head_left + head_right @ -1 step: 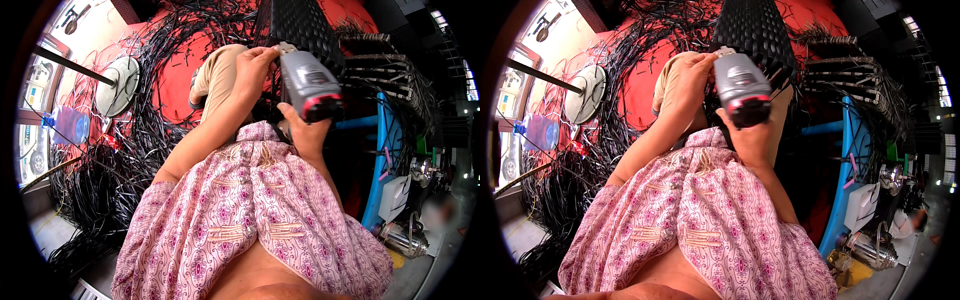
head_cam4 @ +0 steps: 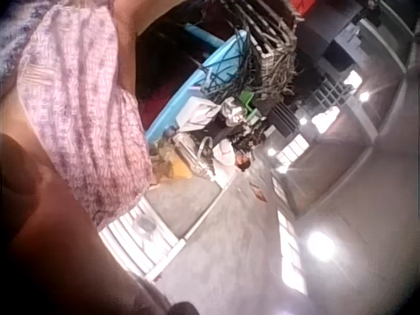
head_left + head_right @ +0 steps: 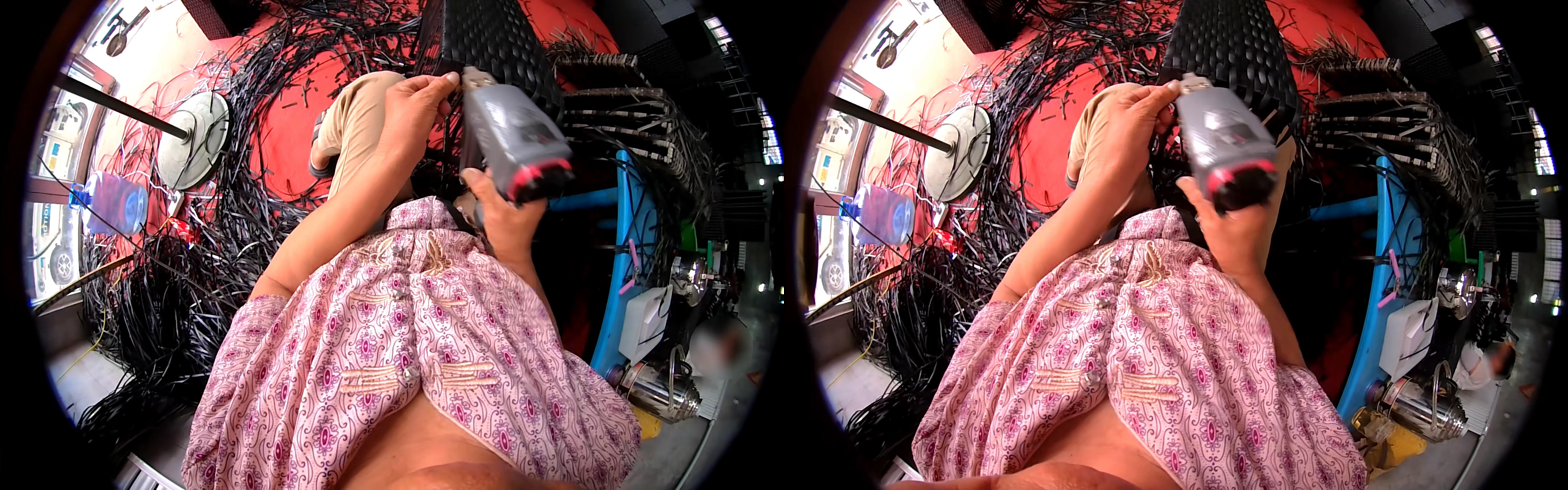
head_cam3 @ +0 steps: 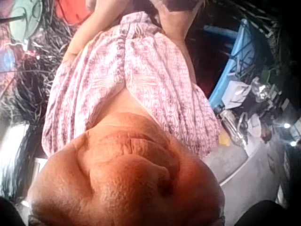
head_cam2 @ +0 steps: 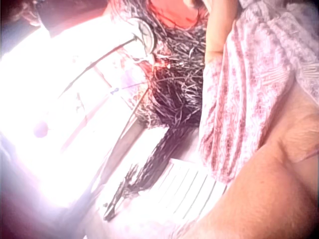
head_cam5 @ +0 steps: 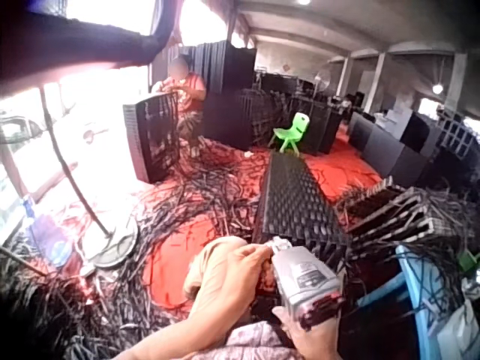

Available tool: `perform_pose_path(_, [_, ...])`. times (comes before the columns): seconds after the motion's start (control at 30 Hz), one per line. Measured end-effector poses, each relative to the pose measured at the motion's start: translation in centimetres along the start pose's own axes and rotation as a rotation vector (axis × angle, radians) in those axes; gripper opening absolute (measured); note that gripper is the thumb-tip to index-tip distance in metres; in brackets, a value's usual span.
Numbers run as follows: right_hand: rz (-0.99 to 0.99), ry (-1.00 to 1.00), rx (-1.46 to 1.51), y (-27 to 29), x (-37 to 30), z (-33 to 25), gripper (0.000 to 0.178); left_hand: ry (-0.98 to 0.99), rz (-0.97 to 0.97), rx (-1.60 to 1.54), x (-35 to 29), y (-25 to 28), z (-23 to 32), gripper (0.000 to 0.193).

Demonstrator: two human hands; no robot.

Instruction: The person sits on the floor and weaves black plastic strips into a basket by hand. They then use a nail gun to secure the woven strips to the basket frame.

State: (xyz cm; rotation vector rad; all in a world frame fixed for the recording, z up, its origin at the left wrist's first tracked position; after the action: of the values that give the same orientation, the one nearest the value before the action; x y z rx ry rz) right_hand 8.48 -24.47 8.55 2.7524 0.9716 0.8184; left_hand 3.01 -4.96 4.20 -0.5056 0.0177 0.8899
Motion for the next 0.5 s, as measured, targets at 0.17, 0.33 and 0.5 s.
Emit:
perform_pose_path(0.17, [0.310,-0.034,0.122,8.5,-0.8,0.3,0.021,-0.029,0.017,0.224,-1.8,0.8,1.1,0.031])
perform_pose_path(0.33, [0.398,-0.119,0.086,18.5,0.0,2.2,0.028,-0.508,0.233,0.432,-2.6,1.0,4.0,0.021])
perform_pose_path(0.5, [0.411,-0.133,0.271,26.0,0.3,5.9,0.077,-0.206,0.221,0.399,3.0,2.7,-0.4,0.057])
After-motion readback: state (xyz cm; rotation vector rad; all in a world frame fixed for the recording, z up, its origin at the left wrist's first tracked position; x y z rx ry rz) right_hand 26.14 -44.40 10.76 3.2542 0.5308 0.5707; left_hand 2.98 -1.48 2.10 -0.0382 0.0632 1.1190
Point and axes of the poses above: each hand's wrist, its own x-axis towards the middle knuckle, its own y-axis out of the back of the hand, z = x × y, the point moved 9 cm from there along x, towards the middle knuckle, and after that the axes turned 10 degrees about y, right-handed, at the moved point
